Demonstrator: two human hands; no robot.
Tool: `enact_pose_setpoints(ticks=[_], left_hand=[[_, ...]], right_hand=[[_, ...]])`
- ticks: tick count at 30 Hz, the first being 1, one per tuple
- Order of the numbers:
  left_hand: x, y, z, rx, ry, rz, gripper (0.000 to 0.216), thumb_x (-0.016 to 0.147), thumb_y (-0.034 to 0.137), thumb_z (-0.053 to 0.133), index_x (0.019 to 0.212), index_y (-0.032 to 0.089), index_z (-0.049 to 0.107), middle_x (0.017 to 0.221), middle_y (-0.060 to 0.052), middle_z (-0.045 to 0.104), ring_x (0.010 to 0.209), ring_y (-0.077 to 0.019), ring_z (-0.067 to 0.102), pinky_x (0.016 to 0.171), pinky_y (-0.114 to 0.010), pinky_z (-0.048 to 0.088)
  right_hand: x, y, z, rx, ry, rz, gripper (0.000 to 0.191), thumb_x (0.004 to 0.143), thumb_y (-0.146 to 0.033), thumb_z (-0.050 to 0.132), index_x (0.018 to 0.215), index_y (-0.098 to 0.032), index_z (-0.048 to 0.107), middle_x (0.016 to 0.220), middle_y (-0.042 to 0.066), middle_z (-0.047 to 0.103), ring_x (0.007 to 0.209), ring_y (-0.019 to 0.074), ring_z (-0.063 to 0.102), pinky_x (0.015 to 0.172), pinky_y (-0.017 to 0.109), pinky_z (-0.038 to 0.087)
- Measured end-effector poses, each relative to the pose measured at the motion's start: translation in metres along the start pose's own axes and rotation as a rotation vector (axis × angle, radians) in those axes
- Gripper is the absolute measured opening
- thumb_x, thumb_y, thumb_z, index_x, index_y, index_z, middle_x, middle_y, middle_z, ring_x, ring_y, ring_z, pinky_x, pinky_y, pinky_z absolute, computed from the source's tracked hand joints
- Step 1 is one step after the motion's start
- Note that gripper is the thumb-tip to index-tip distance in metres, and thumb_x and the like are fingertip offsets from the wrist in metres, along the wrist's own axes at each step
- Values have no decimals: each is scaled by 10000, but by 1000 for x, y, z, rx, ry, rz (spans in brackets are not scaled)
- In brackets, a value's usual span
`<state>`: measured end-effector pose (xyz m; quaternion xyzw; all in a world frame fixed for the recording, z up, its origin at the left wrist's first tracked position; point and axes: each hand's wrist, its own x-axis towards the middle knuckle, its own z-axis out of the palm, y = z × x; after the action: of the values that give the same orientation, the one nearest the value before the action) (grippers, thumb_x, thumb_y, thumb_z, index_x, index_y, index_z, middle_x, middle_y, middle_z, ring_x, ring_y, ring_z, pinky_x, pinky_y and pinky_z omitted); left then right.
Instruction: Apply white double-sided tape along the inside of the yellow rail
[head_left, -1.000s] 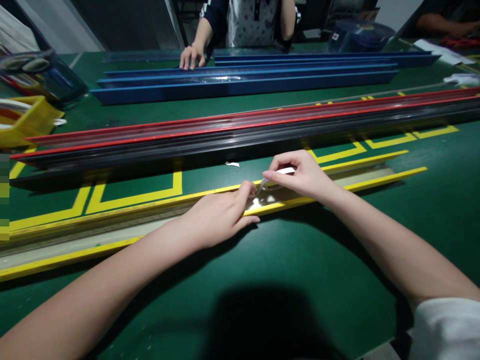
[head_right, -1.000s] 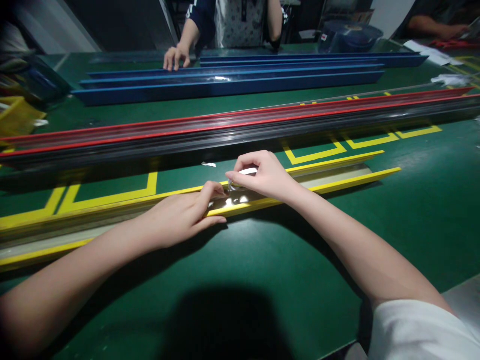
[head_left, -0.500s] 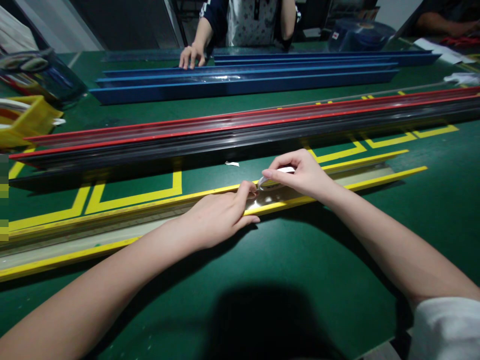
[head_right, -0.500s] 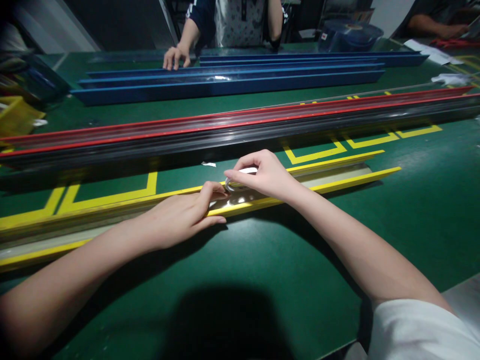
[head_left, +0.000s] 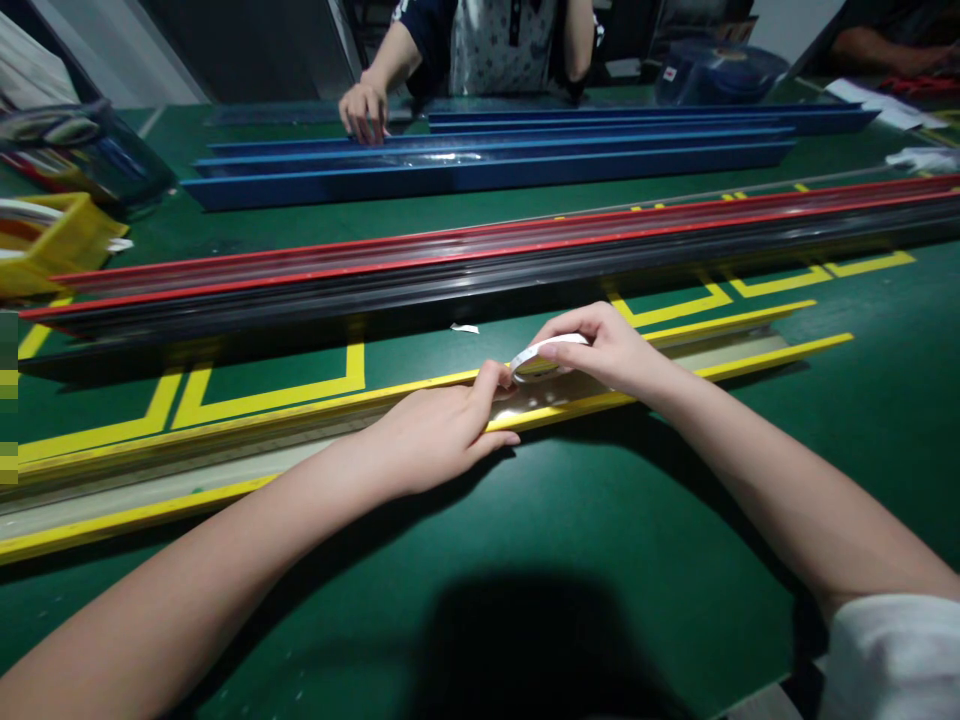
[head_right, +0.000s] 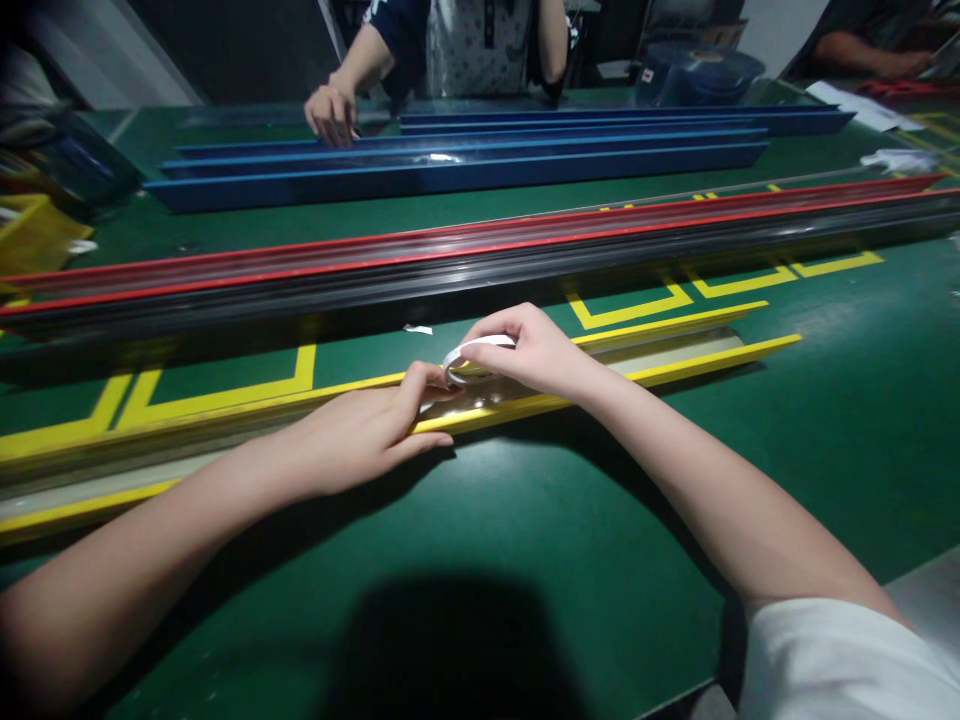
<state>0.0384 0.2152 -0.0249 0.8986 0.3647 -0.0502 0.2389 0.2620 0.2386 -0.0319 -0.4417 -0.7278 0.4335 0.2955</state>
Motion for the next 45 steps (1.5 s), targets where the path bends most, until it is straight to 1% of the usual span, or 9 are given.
enact_pose_setpoints(ticks=[4, 8, 15, 21, 26, 33, 36, 40, 45], left_hand=[[0, -2, 2, -13, 3, 3, 435, 950, 468, 428, 1261, 185, 317, 1236, -129, 637, 1057, -273, 662, 817, -339, 518], [1, -6, 7, -16, 42, 34, 442, 949, 484, 429, 1263, 198, 310, 1267, -115, 619, 1074, -277, 652, 833, -355, 517], [1, -8, 10, -2, 52, 50, 428, 953, 487, 419, 1260, 206, 324, 1229, -104, 635, 1057, -277, 655, 823, -355, 511], [1, -8, 10, 21, 53, 51, 396, 950, 494, 418, 1228, 216, 367, 1219, -92, 642, 1025, -273, 662, 798, -343, 502], [1, -9, 9, 49, 55, 52, 390, 949, 500, 416, 1233, 236, 376, 1200, -73, 658, 1004, -274, 672, 777, -347, 502], [2, -10, 10, 74, 77, 67, 386, 946, 506, 419, 1240, 258, 391, 1224, -34, 654, 969, -256, 678, 735, -340, 502], [2, -9, 11, 125, 82, 84, 370, 957, 493, 400, 1239, 254, 421, 1207, -37, 659, 971, -248, 676, 721, -332, 499], [1, -7, 15, 223, 106, 119, 357, 980, 456, 355, 1245, 241, 461, 1194, -52, 657, 1033, -247, 658, 756, -340, 500], [-1, -6, 18, 292, 136, 134, 352, 990, 446, 333, 1225, 228, 477, 1144, -46, 665, 1002, -231, 662, 732, -327, 488]], right_hand=[[0, -1, 0, 67, 17, -3, 286, 802, -405, 662, 784, -122, 697, 670, 13, 624, 619, 112, 537, 566, 218, 376], [0, -1, 3, 132, 55, -3, 314, 753, -439, 718, 758, -137, 632, 663, -4, 578, 606, 99, 491, 556, 212, 354], [1, -2, 4, 128, 131, -13, 294, 739, -393, 740, 703, -141, 593, 599, -40, 479, 556, 72, 385, 520, 210, 278], [1, -2, 4, 109, 145, -28, 270, 740, -365, 731, 678, -139, 598, 588, -41, 490, 554, 75, 390, 521, 217, 279], [1, 0, 4, 58, 213, -43, 285, 767, -369, 698, 646, -140, 579, 561, -47, 450, 542, 71, 362, 511, 219, 257], [1, 1, 4, -18, 278, -88, 253, 758, -277, 672, 592, -146, 534, 545, -54, 409, 539, 67, 334, 517, 226, 246], [1, 0, 4, -18, 284, -99, 244, 757, -280, 675, 595, -144, 554, 543, -55, 406, 538, 69, 329, 521, 229, 249], [2, -1, 4, -8, 282, -90, 251, 758, -306, 676, 602, -143, 567, 542, -55, 407, 534, 70, 325, 524, 231, 252], [2, 1, 4, 6, 276, -83, 261, 758, -326, 678, 611, -142, 567, 541, -54, 411, 534, 70, 324, 522, 232, 243]])
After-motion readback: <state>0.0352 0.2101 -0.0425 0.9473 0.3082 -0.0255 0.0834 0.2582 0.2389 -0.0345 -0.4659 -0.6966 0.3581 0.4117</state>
